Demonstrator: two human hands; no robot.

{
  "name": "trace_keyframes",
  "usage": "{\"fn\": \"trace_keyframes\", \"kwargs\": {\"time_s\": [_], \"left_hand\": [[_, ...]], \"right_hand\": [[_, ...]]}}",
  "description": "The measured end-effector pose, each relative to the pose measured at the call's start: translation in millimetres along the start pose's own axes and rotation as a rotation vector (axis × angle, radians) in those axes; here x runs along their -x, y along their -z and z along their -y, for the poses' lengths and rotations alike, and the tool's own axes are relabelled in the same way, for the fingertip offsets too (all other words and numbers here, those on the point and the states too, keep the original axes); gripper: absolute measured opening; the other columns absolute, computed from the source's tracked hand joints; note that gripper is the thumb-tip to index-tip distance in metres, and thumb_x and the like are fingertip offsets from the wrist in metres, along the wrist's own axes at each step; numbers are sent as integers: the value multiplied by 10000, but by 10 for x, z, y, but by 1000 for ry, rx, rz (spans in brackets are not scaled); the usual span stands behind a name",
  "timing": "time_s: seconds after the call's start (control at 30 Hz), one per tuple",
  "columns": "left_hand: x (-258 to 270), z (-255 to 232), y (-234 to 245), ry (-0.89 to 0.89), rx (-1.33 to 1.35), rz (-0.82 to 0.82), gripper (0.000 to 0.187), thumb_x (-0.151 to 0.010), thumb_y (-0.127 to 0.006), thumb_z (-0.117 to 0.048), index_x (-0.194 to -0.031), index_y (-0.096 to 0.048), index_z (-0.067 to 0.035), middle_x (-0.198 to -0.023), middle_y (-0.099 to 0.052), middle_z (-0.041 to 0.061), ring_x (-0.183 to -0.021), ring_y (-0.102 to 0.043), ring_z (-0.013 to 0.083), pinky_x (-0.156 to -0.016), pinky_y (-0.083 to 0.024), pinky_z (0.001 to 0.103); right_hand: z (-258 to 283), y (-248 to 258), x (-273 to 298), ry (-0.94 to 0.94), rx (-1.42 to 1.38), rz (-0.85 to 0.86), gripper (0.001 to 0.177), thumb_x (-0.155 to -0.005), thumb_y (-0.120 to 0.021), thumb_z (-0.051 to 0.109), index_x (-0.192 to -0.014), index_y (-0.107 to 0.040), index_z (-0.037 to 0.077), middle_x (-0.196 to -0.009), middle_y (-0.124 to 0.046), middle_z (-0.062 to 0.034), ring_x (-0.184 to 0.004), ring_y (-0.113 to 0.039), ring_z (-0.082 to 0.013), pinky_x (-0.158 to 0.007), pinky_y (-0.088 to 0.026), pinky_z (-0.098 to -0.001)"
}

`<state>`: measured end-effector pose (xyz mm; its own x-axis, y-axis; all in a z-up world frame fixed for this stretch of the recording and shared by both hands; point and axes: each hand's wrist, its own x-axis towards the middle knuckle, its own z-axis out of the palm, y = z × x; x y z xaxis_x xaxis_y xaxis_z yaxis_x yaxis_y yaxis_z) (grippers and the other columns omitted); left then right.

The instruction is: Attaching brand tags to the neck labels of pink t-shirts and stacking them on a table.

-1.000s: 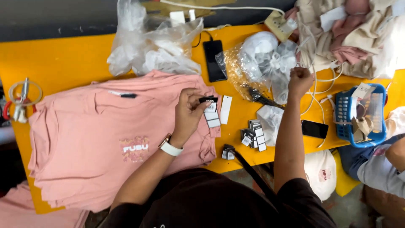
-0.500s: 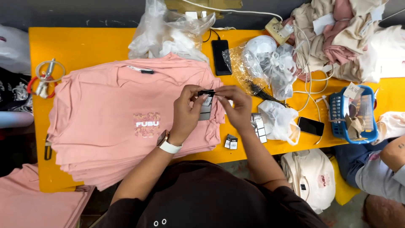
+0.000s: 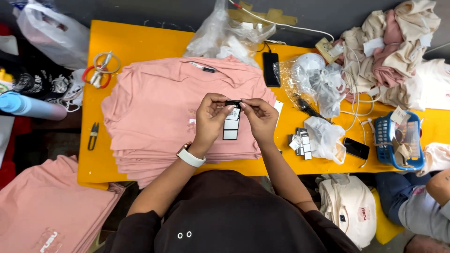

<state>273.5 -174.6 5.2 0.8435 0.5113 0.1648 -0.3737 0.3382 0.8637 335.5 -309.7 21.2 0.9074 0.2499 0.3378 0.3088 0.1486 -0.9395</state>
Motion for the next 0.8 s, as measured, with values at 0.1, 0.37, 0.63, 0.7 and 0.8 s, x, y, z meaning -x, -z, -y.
{"fn": "trace_keyframes", "kwargs": {"time_s": [0.1, 0.37, 0.63, 0.7, 0.8], "left_hand": [[-4, -50, 193, 38, 49, 9, 303, -884, -781, 28, -1123, -601, -22, -1011, -630, 33, -901, -672, 75, -729, -577, 166], [-126, -34, 662, 83, -300, -29, 125, -954, -748, -110, -958, -624, -88, -809, -643, -1, -718, -633, 51, -548, -499, 171], [-228, -317, 669, -52, -412, -21, 115, -936, -743, -61, -913, -631, -70, -762, -605, 40, -670, -617, 118, -507, -464, 203], [-245, -390, 657, -97, -429, 1, 116, -936, -732, -46, -897, -625, -67, -778, -599, 46, -722, -645, 141, -529, -465, 206], [-283, -433, 650, -150, -491, 17, 121, -926, -736, -40, -880, -626, -60, -783, -585, 47, -726, -643, 158, -528, -464, 215]], "right_hand": [[58, -241, 22, 17, -8, -15, 99, -885, -772, -88, -980, -746, -80, -874, -718, -152, -775, -700, -122, -672, -580, -224], [341, -628, -56, 112, 214, 22, 89, -900, -777, -51, -985, -787, -29, -803, -658, -139, -730, -616, -106, -610, -540, -235], [325, -873, -100, 424, 488, 46, 103, -865, -808, 15, -963, -817, 46, -616, -532, -58, -519, -460, -170, -502, -433, -292], [309, -894, -119, 442, 508, 43, 101, -866, -804, 16, -962, -816, 47, -607, -531, -56, -510, -459, -175, -493, -428, -295], [289, -901, -158, 442, 523, 59, 90, -865, -795, 12, -949, -809, 43, -592, -528, -54, -499, -463, -183, -485, -426, -299]]}}
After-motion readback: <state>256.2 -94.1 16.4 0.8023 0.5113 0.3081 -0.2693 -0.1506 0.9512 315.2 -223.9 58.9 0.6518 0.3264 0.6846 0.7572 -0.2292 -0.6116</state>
